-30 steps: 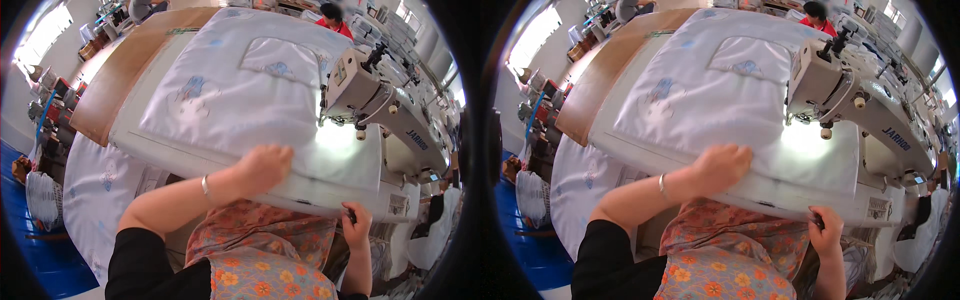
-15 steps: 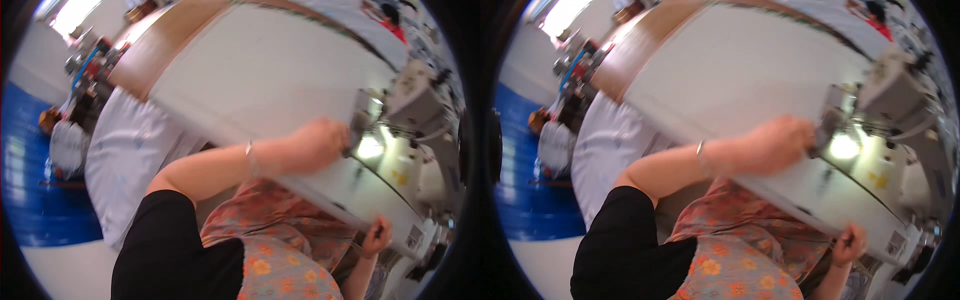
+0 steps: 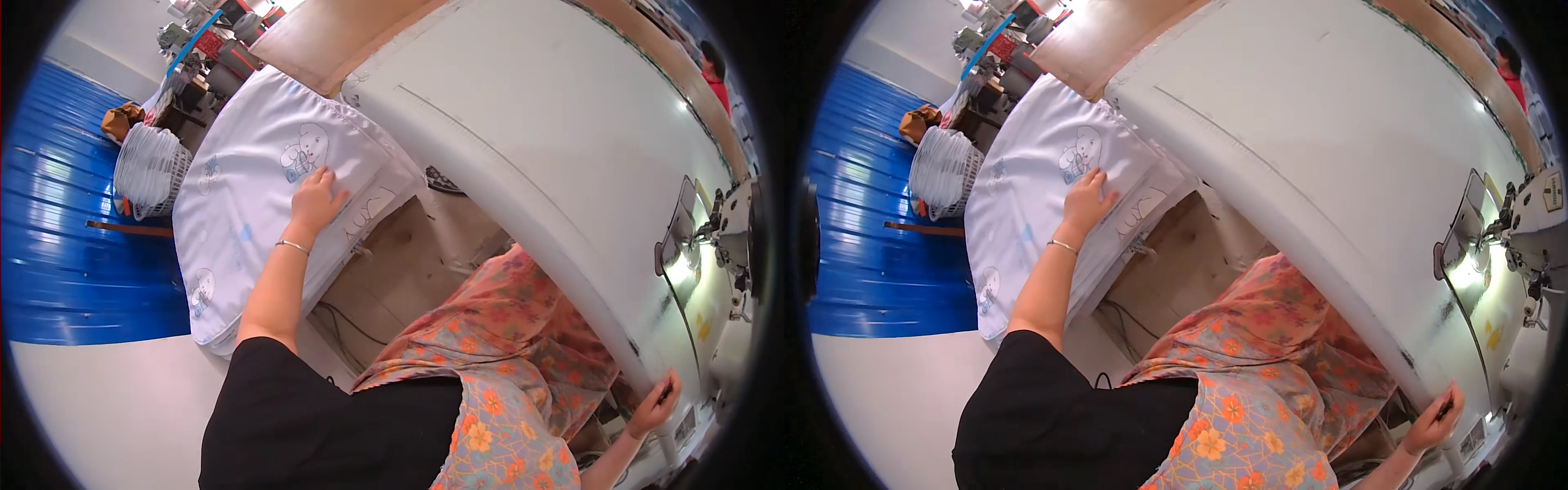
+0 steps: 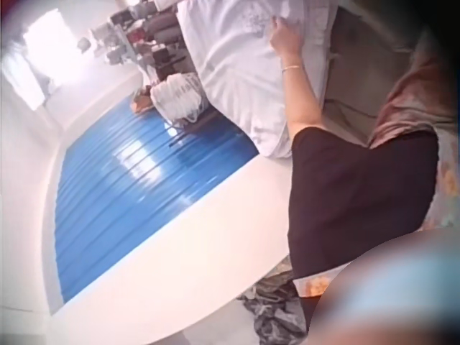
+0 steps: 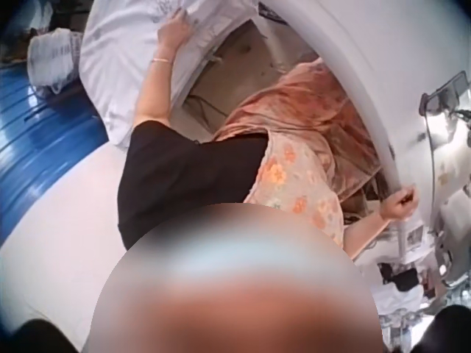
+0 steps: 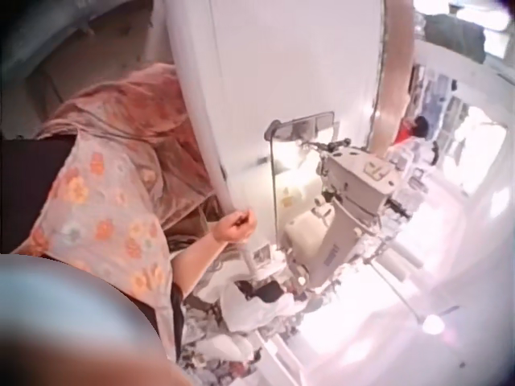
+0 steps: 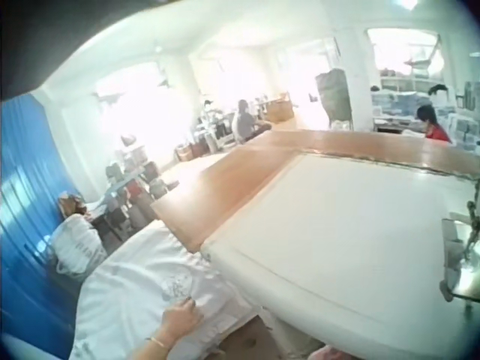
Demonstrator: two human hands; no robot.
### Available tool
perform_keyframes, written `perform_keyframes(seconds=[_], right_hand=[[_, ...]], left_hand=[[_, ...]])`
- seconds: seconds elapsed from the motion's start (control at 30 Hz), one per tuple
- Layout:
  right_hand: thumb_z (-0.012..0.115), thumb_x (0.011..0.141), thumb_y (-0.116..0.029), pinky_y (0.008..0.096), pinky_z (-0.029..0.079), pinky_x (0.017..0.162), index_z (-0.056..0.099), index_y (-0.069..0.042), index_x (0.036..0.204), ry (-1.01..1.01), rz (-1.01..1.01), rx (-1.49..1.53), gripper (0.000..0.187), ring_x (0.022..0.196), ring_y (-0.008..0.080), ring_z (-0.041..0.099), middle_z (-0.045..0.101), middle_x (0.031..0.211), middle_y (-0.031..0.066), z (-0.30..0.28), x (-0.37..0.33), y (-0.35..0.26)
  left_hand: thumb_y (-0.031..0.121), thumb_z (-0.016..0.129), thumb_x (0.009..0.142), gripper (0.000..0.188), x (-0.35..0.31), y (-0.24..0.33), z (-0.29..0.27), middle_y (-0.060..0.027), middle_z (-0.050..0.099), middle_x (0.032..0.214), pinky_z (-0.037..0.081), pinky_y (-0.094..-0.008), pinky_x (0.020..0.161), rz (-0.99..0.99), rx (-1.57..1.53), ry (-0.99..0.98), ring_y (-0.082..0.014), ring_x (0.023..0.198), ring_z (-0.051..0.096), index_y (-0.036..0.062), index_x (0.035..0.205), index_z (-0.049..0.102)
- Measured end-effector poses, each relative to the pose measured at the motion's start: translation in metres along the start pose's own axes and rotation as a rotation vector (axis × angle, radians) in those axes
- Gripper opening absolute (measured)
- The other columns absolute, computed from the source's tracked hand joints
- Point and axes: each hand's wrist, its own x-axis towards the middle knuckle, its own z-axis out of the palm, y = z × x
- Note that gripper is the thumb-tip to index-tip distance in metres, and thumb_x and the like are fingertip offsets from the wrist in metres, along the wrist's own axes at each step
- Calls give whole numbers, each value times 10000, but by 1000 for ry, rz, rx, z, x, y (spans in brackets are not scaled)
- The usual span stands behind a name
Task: Sewing pockets onto a larger piece of printed fabric using an industrial sewing machine.
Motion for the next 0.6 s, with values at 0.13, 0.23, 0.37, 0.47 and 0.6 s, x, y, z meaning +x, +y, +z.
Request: perform_keyframes(seconds=[0.13,0.23,0.37,0.47,0.6], right_hand=[[531,996,-11,376,517,875,612,66,1175,23,4,-1,211,969,320,648,670,1100,182,0,-4,4],[525,1012,-40,367,518,911,622,52,1197,0,17,8,229,1022,301,663,677,1145,178,-2,-7,10],[511,1004,-16,369,517,867,618,59,1193,28,0,93,230,974,312,649,667,1130,183,7,2,2],[506,1010,-44,362,516,850,628,47,1197,73,31,120,241,963,304,648,670,1141,174,2,-1,-3],[499,1019,-76,322,510,837,635,10,1218,63,82,182,256,963,239,645,679,1121,136,2,-9,4]], left_hand=[[327,620,912,393,-8,6,5,-179,632,1257,519,-433,936,258,141,330,-339,1129,621,41,1180,648],[297,595,920,286,0,-12,13,-201,688,1071,554,-456,813,104,48,280,-355,966,676,43,1021,677],[262,541,943,284,26,-95,-13,-210,707,891,544,-475,706,-483,-593,783,-389,803,689,5,895,653],[202,505,945,274,54,-54,-86,-149,685,850,544,-422,702,-463,32,1046,-307,758,670,-26,890,647],[190,467,957,247,100,129,-180,-61,626,841,522,-316,694,108,-1702,834,-171,768,617,31,852,624]])
